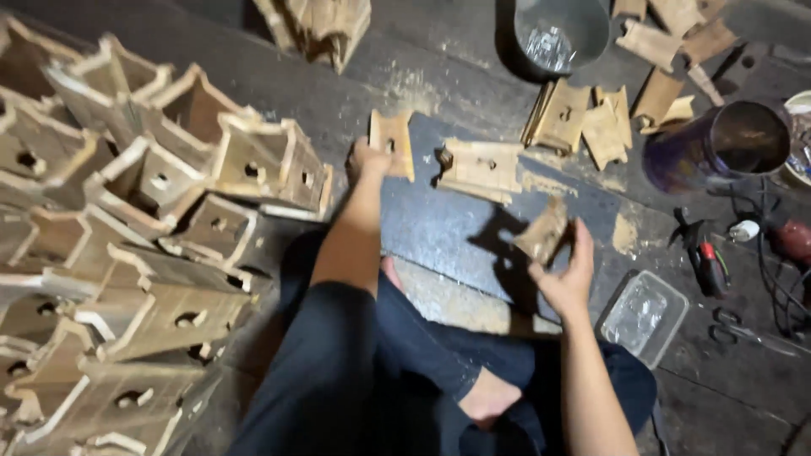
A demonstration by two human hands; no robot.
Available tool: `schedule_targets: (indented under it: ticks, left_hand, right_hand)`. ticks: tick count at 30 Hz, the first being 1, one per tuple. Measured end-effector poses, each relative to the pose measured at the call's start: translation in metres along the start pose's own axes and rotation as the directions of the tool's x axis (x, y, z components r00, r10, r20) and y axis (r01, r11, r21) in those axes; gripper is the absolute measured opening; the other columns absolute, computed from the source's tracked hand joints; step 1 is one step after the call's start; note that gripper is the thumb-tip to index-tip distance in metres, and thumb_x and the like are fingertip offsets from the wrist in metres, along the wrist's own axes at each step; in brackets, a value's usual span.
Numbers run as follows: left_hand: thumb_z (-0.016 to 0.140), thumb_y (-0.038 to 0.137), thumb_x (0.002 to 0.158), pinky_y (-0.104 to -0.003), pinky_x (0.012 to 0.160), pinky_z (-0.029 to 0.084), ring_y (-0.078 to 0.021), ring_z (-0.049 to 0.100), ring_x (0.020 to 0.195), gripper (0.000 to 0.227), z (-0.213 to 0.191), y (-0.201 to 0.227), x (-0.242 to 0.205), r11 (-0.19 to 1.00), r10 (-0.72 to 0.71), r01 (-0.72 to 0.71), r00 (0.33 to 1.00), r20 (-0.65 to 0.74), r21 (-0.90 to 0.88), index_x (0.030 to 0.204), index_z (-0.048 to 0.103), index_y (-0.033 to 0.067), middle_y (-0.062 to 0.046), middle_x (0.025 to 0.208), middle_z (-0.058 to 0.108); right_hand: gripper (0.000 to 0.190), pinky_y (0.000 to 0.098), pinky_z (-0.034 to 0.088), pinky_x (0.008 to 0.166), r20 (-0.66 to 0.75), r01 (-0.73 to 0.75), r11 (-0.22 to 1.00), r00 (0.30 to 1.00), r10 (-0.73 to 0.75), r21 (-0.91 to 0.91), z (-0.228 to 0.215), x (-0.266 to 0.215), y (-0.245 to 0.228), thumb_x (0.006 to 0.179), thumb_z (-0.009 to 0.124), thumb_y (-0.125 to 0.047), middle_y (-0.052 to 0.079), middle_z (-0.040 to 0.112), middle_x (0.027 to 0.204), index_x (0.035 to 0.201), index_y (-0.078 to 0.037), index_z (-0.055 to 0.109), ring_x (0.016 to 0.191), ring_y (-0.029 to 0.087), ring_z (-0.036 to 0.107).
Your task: Drilling holes into small wooden components using a handheld power drill while sitting on the floor.
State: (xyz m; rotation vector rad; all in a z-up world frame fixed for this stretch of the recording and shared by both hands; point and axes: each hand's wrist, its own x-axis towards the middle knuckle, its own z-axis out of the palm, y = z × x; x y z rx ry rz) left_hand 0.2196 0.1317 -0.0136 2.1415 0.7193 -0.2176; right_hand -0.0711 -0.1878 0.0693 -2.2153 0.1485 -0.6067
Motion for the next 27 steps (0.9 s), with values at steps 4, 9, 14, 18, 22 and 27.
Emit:
schedule_targets:
  ticks: [4, 9, 14, 18, 22, 27]
  left_hand:
    - [0.093, 0.022, 0.061, -0.038, 0.088, 0.065, -0.0237, 0.08, 0.103, 0.056, 0.025, -0.013, 0.029, 0.975, 0.038, -0.004, 0.988, 0.15, -0.221, 0.116, 0.08, 0.0196, -0.006, 0.101, 0.083]
    - [0.083, 0.003, 0.085, -0.041, 0.075, 0.066, -0.0287, 0.079, 0.089, 0.041, -0.032, 0.019, -0.017, 0.629, 0.283, 0.088, 0.899, 0.333, -0.772, 0.125, 0.074, 0.0028, -0.017, 0.104, 0.078]
    - [0.084, 0.004, 0.077, -0.04, 0.085, 0.063, -0.0293, 0.078, 0.1, 0.049, 0.039, -0.012, 0.093, 0.759, 0.366, -0.174, 0.911, 0.19, -0.627, 0.124, 0.075, 0.0112, -0.018, 0.105, 0.08]
    - [0.076, 0.034, 0.09, -0.045, 0.098, 0.061, -0.0346, 0.072, 0.118, 0.039, 0.029, -0.003, 0.101, 0.924, 0.36, -0.346, 0.93, 0.068, -0.164, 0.126, 0.077, 0.0217, -0.014, 0.118, 0.078]
    - [0.066, 0.041, 0.096, -0.055, 0.096, 0.055, -0.0227, 0.07, 0.12, 0.045, 0.043, -0.014, 0.138, 0.935, 0.255, -0.268, 0.963, 0.082, 0.232, 0.139, 0.063, 0.0522, 0.015, 0.128, 0.073]
    - [0.072, 0.023, 0.096, -0.053, 0.098, 0.055, -0.0312, 0.071, 0.12, 0.029, 0.041, 0.073, 0.033, 0.759, 0.649, -0.614, 0.735, 0.194, -0.216, 0.125, 0.074, 0.0246, -0.005, 0.123, 0.075]
  right_hand:
    - [0.109, 0.0615, 0.037, 0.118, 0.032, 0.084, 0.996, 0.996, -0.083, -0.013, 0.007, 0.025, -0.028, 0.054, 0.082, 0.01, 0.033, 0.048, 0.141, 0.157, 0.005, 0.048, 0.138, 0.055, 0.048]
    - [0.101, 0.0621, 0.033, 0.122, 0.028, 0.236, 0.972, 0.972, -0.235, -0.02, 0.022, 0.031, -0.049, 0.055, 0.081, 0.017, 0.028, 0.049, 0.146, 0.151, 0.003, 0.053, 0.146, 0.055, 0.04]
    - [0.096, 0.0588, 0.035, 0.122, -0.022, 0.266, 0.964, 0.964, -0.266, 0.005, 0.018, 0.023, -0.059, 0.063, 0.086, 0.01, 0.03, 0.049, 0.15, 0.151, 0.008, 0.048, 0.148, 0.054, 0.041]
    - [0.12, 0.059, 0.043, 0.116, -0.065, 0.34, 0.936, 0.94, -0.335, 0.092, 0.005, 0.03, -0.066, 0.067, 0.092, 0.004, 0.035, 0.05, 0.148, 0.162, 0.01, 0.018, 0.14, 0.053, 0.052]
    - [0.133, 0.0596, 0.043, 0.117, -0.092, 0.355, 0.93, 0.933, -0.347, 0.092, -0.009, 0.031, -0.077, 0.064, 0.098, 0.0, 0.034, 0.055, 0.143, 0.163, 0.009, 0.01, 0.137, 0.052, 0.056]
    - [0.126, 0.0547, 0.034, 0.116, -0.05, 0.448, 0.885, 0.888, -0.457, -0.13, -0.015, 0.037, -0.083, 0.073, 0.097, -0.029, 0.024, 0.063, 0.142, 0.164, 0.007, 0.017, 0.13, 0.044, 0.055]
